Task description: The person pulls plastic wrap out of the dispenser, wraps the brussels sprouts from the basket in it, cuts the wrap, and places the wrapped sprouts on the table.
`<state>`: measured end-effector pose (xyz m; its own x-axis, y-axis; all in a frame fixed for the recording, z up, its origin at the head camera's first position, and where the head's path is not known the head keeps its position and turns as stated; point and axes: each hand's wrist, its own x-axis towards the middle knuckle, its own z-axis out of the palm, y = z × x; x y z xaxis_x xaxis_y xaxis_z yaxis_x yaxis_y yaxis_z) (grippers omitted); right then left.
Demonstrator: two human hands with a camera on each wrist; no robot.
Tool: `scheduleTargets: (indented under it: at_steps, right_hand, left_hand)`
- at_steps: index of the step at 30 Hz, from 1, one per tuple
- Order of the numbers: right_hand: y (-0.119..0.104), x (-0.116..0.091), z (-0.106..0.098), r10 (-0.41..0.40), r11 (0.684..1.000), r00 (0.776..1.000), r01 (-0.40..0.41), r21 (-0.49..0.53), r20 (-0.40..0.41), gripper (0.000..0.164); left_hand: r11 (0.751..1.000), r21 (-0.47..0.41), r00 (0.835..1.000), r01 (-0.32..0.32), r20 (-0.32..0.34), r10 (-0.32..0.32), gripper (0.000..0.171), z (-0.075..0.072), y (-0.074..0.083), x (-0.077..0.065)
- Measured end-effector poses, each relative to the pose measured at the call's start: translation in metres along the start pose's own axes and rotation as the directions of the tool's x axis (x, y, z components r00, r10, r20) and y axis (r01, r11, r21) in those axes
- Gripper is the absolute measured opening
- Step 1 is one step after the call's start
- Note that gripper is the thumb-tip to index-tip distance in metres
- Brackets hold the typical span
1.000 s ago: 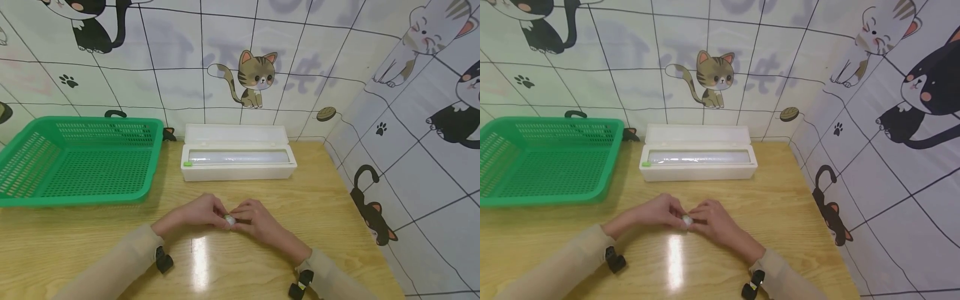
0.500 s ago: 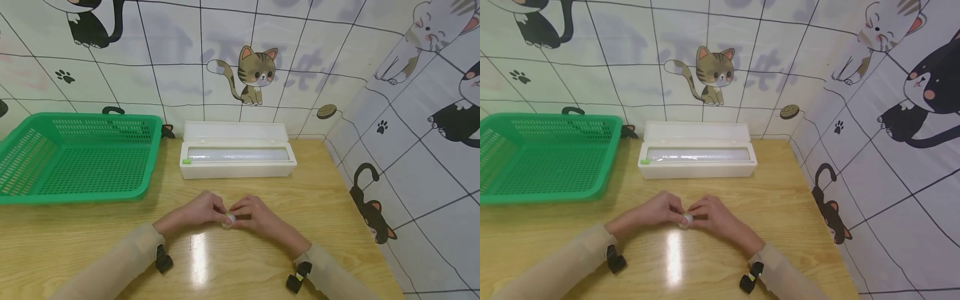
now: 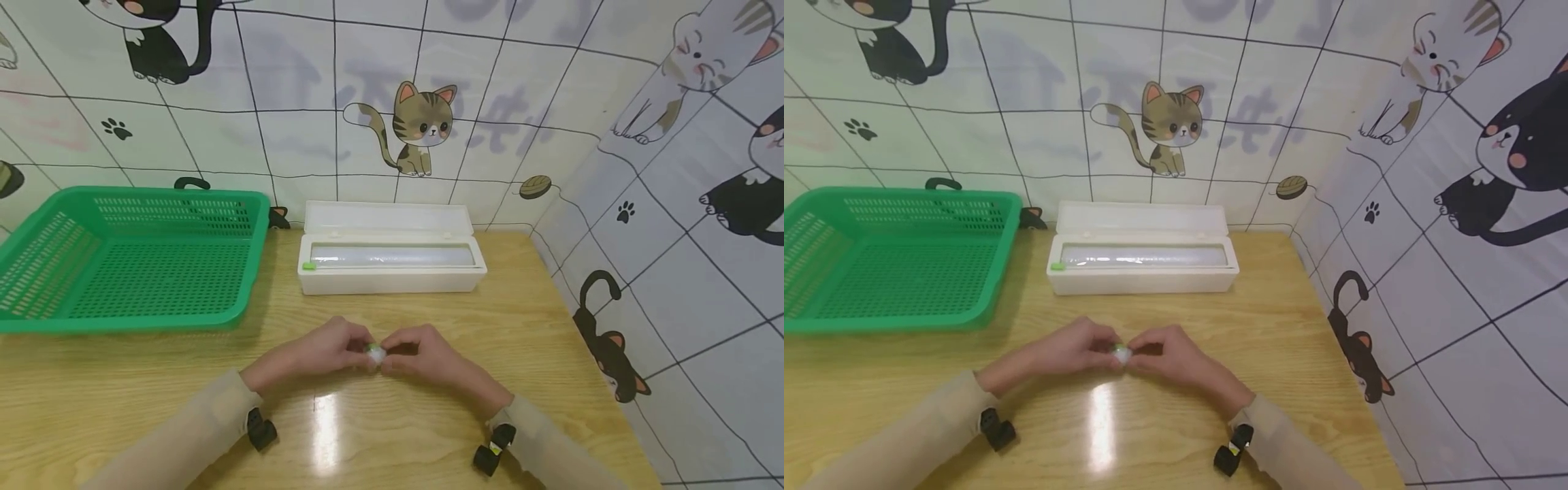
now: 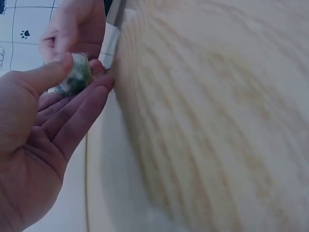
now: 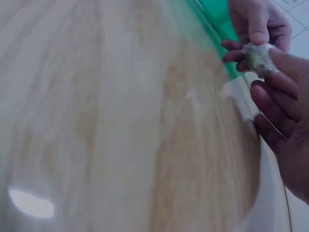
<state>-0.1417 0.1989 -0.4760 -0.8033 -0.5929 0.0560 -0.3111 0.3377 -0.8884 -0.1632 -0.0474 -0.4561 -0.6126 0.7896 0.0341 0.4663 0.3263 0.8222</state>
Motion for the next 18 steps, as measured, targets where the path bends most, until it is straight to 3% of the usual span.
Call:
scheduleTargets:
  at_steps: [2,6,12,16,18]
  right_hand:
    - [-0.004,0.001,0.001,0.066,0.997,0.998,-0.064,0.05,-0.026,0.021]
    - [-0.008,0.005,0.006,0.112,0.992,0.991,-0.107,0.067,-0.068,0.019]
    - [-0.011,0.01,0.012,0.096,0.994,0.991,-0.09,0.069,-0.095,0.016]
    - [-0.012,0.015,0.011,0.084,0.995,0.985,-0.075,0.066,-0.151,0.017]
    - [-0.011,0.018,0.009,0.081,0.995,0.979,-0.067,0.078,-0.188,0.019]
  left_hand:
    - [1.0,0.01,1.0,-0.016,-0.003,0.016,0.018,-0.002,0.003,-0.002]
    - [1.0,-0.014,1.0,-0.009,-0.021,0.008,0.017,-0.002,0.005,-0.004]
    - [0.993,-0.101,0.996,0.056,-0.062,-0.063,0.014,0.001,0.001,-0.008]
    - [0.983,-0.169,0.988,0.07,-0.121,-0.091,0.022,0.001,-0.005,-0.007]
    - [0.967,-0.238,0.98,0.092,-0.15,-0.131,0.028,0.001,-0.008,-0.006]
